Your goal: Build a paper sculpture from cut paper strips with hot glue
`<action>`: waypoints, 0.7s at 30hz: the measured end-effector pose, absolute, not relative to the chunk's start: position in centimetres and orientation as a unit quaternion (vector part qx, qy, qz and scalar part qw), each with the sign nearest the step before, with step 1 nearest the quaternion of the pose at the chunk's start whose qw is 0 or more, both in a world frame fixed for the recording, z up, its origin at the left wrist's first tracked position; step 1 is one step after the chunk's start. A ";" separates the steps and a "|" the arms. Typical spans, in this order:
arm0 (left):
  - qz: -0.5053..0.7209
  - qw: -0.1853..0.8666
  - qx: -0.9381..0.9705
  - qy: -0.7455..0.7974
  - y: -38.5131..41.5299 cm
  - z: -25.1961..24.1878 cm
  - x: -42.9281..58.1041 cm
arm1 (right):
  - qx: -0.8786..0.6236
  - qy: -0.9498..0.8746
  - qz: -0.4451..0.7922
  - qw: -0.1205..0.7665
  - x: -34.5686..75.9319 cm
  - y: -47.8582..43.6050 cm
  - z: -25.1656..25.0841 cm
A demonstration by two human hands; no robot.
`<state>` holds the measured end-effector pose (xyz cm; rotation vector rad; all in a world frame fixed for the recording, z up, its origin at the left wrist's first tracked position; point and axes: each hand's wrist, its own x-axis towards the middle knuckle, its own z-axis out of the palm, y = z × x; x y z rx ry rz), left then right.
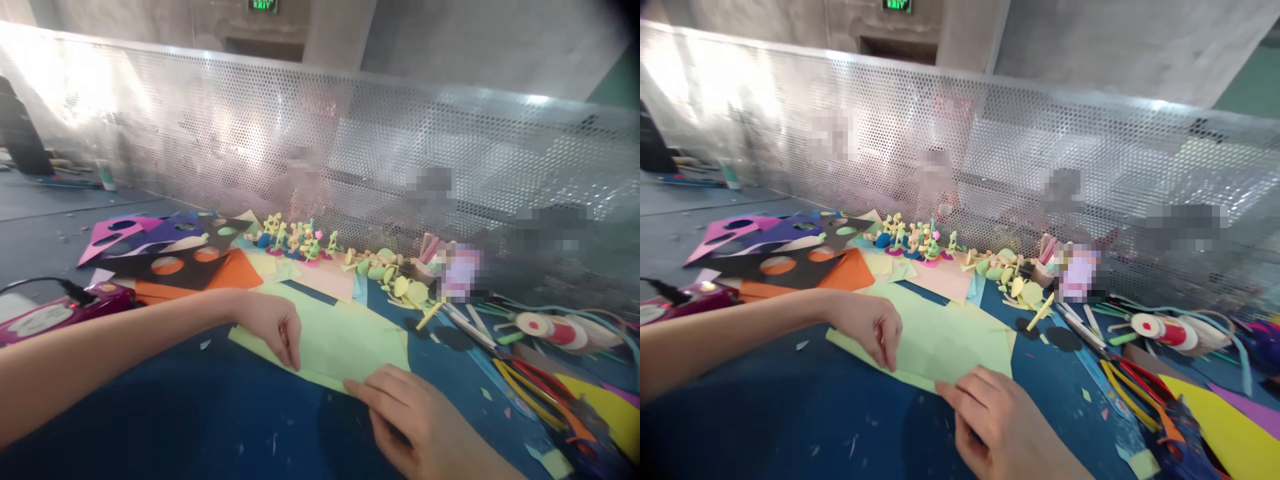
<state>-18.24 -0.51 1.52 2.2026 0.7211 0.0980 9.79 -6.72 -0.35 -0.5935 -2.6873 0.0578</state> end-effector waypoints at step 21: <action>0.150 0.166 0.919 0.324 -5.4 -0.2 -19.8 | -0.170 -0.966 0.078 0.179 7.9 -5.7 -1.5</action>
